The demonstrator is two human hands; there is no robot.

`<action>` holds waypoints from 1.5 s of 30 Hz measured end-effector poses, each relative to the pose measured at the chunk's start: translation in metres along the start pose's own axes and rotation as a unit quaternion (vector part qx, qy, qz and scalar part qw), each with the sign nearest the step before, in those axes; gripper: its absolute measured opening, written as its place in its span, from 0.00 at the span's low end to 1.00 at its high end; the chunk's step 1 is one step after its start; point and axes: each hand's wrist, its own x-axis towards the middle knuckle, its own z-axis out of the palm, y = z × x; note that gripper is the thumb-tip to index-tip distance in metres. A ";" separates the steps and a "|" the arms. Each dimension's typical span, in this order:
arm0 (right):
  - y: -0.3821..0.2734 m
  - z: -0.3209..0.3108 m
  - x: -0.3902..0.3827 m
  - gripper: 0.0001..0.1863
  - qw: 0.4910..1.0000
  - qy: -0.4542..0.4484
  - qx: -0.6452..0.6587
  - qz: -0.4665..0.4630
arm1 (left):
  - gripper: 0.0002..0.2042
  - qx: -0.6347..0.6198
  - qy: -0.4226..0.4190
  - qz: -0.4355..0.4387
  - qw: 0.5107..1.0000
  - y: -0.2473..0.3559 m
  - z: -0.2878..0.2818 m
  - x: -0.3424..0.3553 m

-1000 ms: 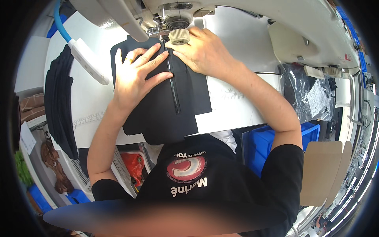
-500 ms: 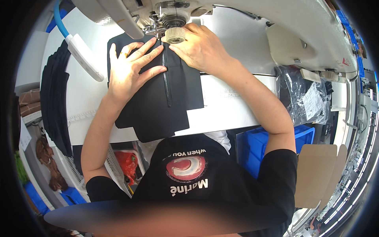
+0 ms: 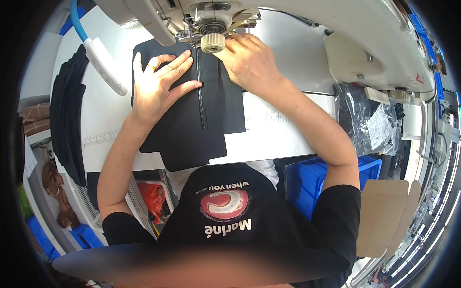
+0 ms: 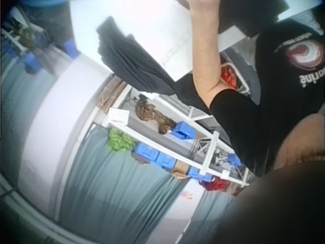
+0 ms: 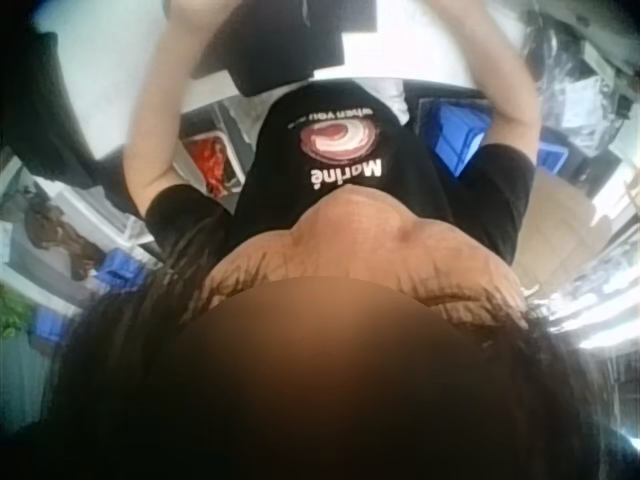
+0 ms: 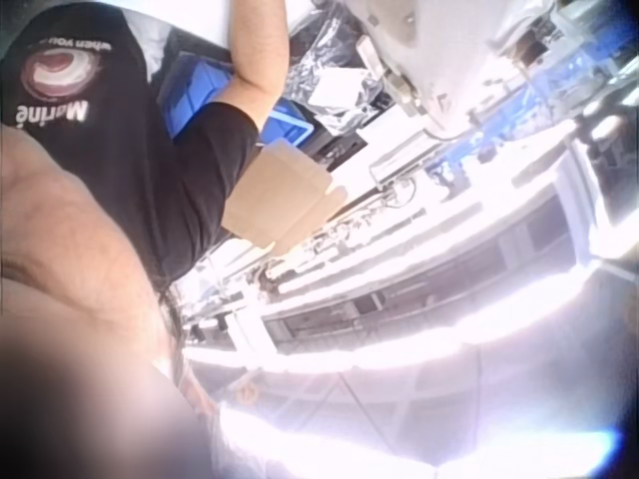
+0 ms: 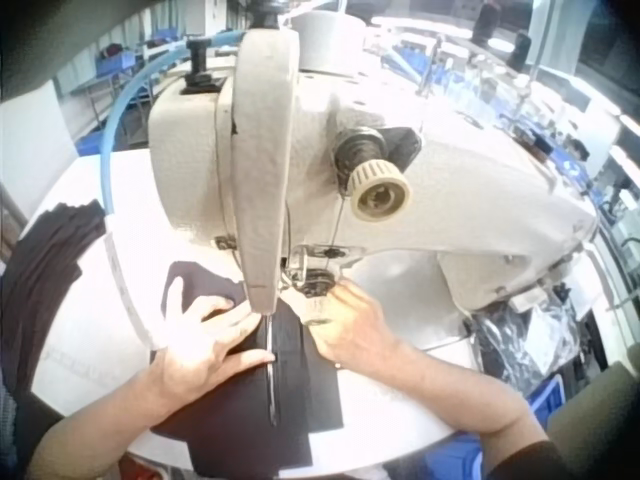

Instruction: Sewing a zipper into a cutout on a leather panel using an industrial sewing machine.

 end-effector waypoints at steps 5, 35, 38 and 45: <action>0.004 0.003 -0.009 0.24 1.000 0.024 0.017 0.004 | 0.24 -0.002 0.003 -0.008 1.000 0.001 0.001 -0.001; -0.096 -0.087 -0.017 0.15 0.987 -0.115 0.105 -0.041 | 0.07 -0.139 0.056 -0.026 0.988 0.054 -0.107 0.011; -0.093 -0.056 -0.033 0.12 0.978 -0.121 0.154 -0.065 | 0.07 -0.159 0.037 -0.041 0.986 0.057 -0.112 0.020; -0.074 -0.074 -0.022 0.12 0.982 0.008 0.187 0.009 | 0.06 -0.142 0.023 -0.017 0.989 0.055 -0.114 0.023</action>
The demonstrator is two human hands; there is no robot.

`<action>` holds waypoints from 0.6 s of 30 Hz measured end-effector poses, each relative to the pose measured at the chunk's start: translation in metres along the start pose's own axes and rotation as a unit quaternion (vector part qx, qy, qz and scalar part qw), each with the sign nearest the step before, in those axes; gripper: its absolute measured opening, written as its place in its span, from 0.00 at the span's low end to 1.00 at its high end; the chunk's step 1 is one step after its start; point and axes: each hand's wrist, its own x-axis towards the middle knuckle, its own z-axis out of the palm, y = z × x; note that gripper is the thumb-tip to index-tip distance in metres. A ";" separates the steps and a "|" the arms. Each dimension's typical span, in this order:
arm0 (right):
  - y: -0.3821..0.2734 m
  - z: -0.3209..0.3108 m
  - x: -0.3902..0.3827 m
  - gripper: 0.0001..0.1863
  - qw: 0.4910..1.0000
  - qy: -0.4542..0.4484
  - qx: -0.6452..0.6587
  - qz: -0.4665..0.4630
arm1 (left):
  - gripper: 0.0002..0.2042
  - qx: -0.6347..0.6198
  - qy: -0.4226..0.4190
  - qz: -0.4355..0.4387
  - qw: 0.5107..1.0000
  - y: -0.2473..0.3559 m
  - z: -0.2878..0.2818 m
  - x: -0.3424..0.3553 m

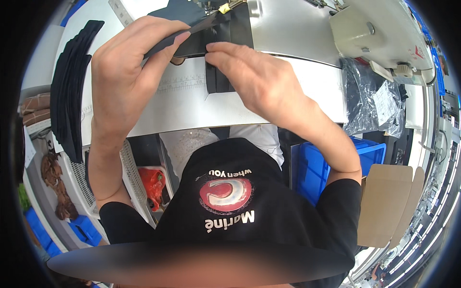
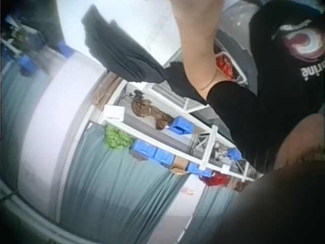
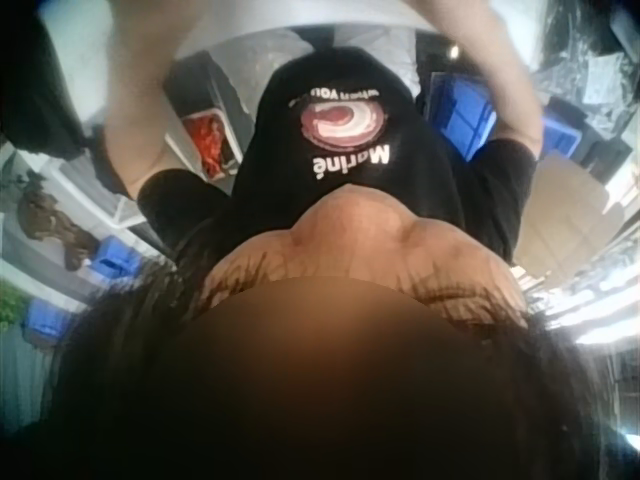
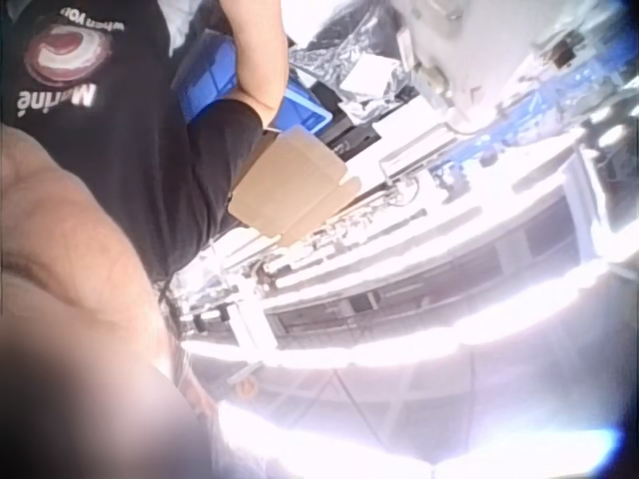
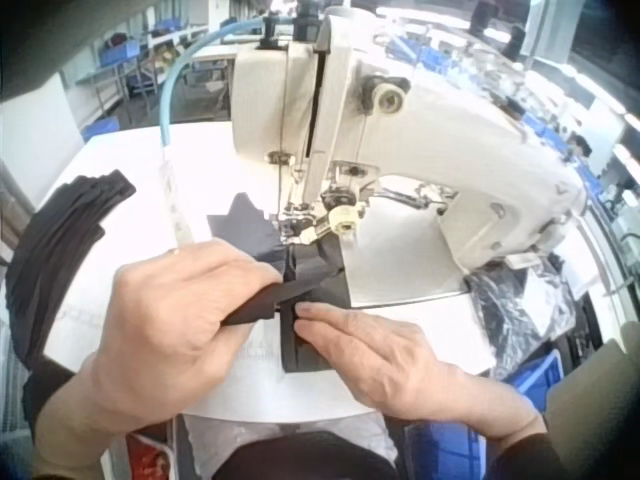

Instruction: Sewing a zipper into a cutout on a leather panel using an industrial sewing machine.

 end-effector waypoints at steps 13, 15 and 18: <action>-0.003 0.043 -0.039 0.11 0.995 -0.045 -0.069 -0.048 | 0.07 -0.002 0.001 0.017 1.000 -0.001 0.001 0.005; -0.002 0.043 -0.037 0.12 0.996 -0.041 -0.066 -0.051 | 0.07 0.012 -0.001 0.029 1.000 0.000 0.001 0.005; -0.006 0.040 -0.033 0.13 0.995 -0.051 -0.059 -0.054 | 0.07 -0.007 -0.011 -0.011 1.000 0.002 0.001 -0.001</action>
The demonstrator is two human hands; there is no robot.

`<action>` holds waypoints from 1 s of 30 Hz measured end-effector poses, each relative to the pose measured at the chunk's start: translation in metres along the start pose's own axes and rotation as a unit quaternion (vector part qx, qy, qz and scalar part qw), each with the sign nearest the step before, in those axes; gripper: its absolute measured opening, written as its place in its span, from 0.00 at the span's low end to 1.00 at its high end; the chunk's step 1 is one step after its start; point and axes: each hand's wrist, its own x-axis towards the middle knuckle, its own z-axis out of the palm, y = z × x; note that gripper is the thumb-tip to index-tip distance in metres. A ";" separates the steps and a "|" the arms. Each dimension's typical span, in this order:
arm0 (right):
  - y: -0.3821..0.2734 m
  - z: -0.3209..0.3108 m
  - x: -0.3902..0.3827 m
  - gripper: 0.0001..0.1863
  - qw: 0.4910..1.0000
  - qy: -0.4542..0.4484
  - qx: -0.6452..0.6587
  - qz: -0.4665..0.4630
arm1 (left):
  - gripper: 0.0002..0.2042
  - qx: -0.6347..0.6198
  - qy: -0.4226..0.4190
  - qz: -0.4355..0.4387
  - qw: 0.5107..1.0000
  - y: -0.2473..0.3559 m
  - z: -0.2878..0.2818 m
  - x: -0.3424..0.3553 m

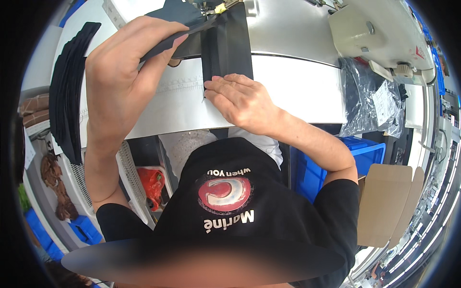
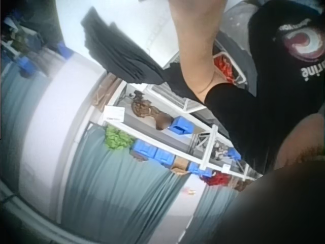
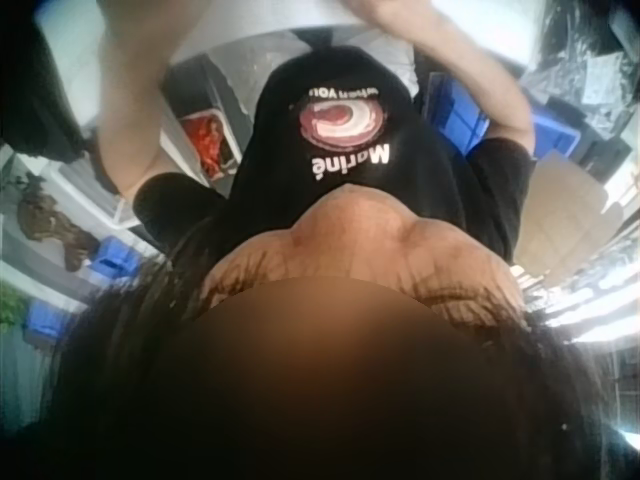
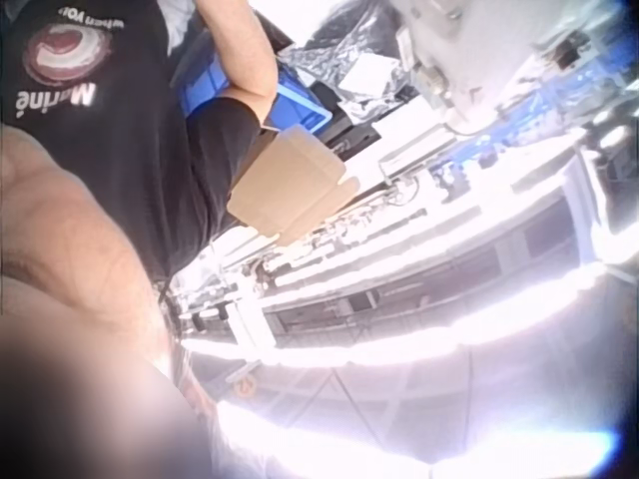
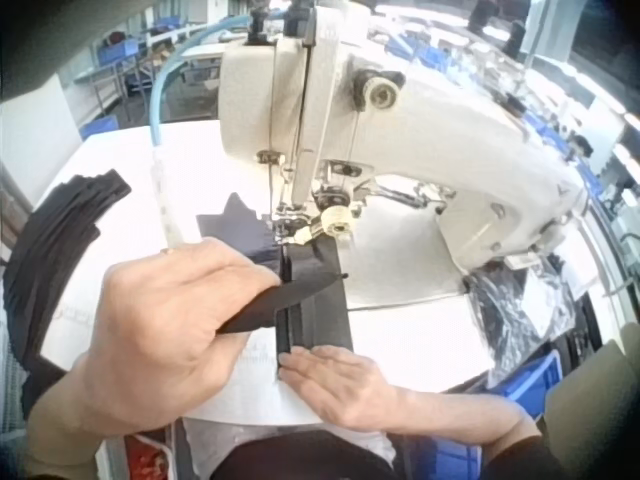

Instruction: Sewing a zipper into a cutout on a leather panel using an industrial sewing machine.

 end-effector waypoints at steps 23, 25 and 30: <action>-0.037 -0.002 -0.031 0.16 0.997 -0.007 0.033 0.065 | 0.20 0.052 -0.057 -0.049 0.996 0.015 0.069 -0.096; -0.038 -0.001 -0.032 0.16 0.997 -0.002 0.031 0.066 | 0.20 0.049 -0.056 -0.051 0.996 0.015 0.067 -0.096; -0.039 0.001 -0.032 0.16 0.998 0.009 0.027 0.061 | 0.20 0.035 -0.065 -0.055 0.996 0.015 0.066 -0.095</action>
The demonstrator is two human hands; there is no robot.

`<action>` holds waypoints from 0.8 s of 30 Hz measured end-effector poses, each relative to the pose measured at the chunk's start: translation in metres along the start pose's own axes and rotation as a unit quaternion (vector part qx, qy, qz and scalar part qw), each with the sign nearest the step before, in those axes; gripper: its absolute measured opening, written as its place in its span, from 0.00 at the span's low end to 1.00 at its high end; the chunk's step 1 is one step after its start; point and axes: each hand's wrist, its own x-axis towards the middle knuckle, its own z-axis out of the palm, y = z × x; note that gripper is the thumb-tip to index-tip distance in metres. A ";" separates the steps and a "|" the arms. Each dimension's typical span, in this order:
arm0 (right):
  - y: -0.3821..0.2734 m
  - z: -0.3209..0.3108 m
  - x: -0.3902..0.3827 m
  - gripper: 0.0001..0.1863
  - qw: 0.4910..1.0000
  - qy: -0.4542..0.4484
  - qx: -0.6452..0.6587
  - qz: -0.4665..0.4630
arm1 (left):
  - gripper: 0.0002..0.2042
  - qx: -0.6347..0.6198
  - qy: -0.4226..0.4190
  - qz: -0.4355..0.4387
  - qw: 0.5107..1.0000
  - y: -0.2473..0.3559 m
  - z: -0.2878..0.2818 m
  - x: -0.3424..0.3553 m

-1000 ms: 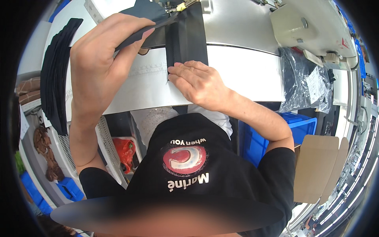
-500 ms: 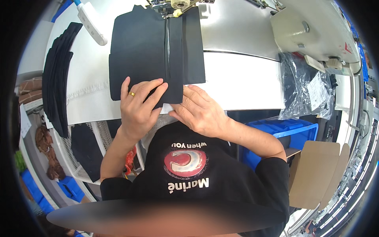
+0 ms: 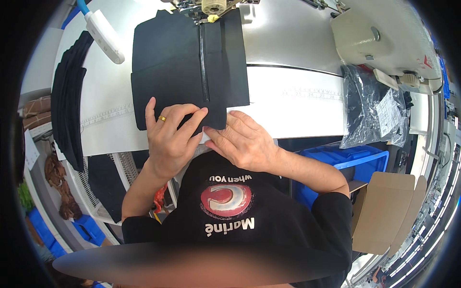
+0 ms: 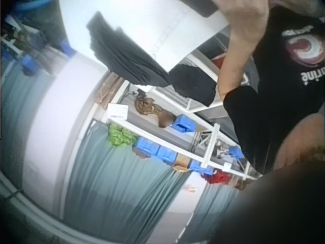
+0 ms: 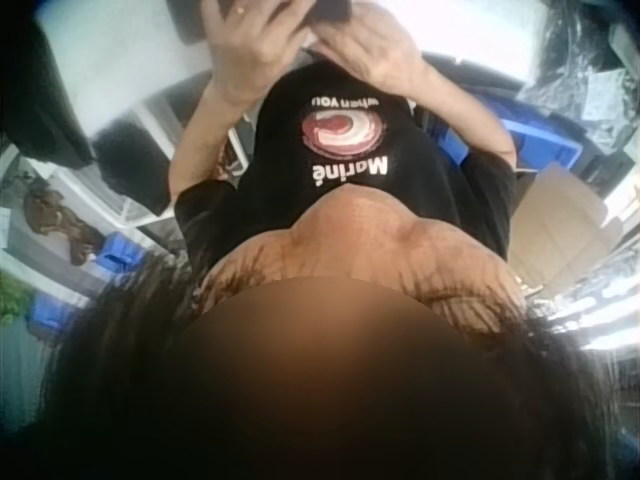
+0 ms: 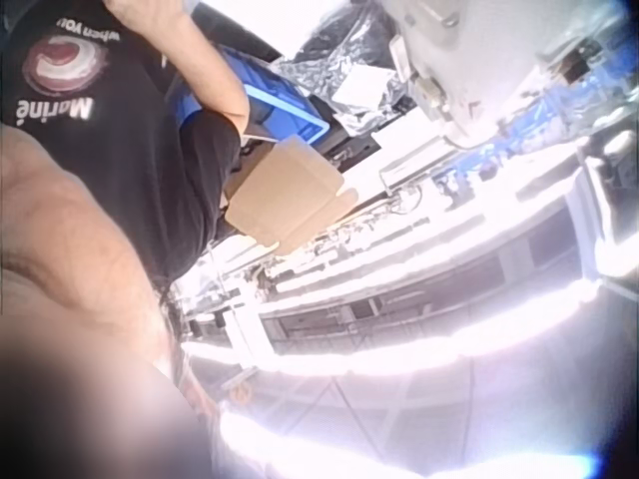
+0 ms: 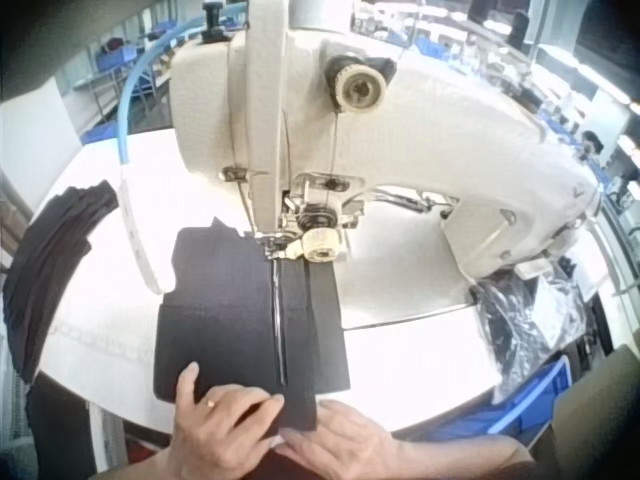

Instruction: Sewing a zipper into a cutout on a leather panel using an industrial sewing machine.

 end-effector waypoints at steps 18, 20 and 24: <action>0.001 -0.020 0.004 0.17 0.997 -0.053 0.058 -0.020 | 0.22 0.010 -0.010 0.030 0.999 -0.002 0.001 -0.007; 0.008 -0.034 0.010 0.18 0.995 0.006 0.101 -0.013 | 0.24 0.041 -0.012 0.038 0.998 0.000 0.004 -0.009; 0.032 -0.040 0.026 0.19 0.999 -0.034 0.024 0.030 | 0.25 0.048 -0.005 0.044 0.998 0.002 0.006 -0.011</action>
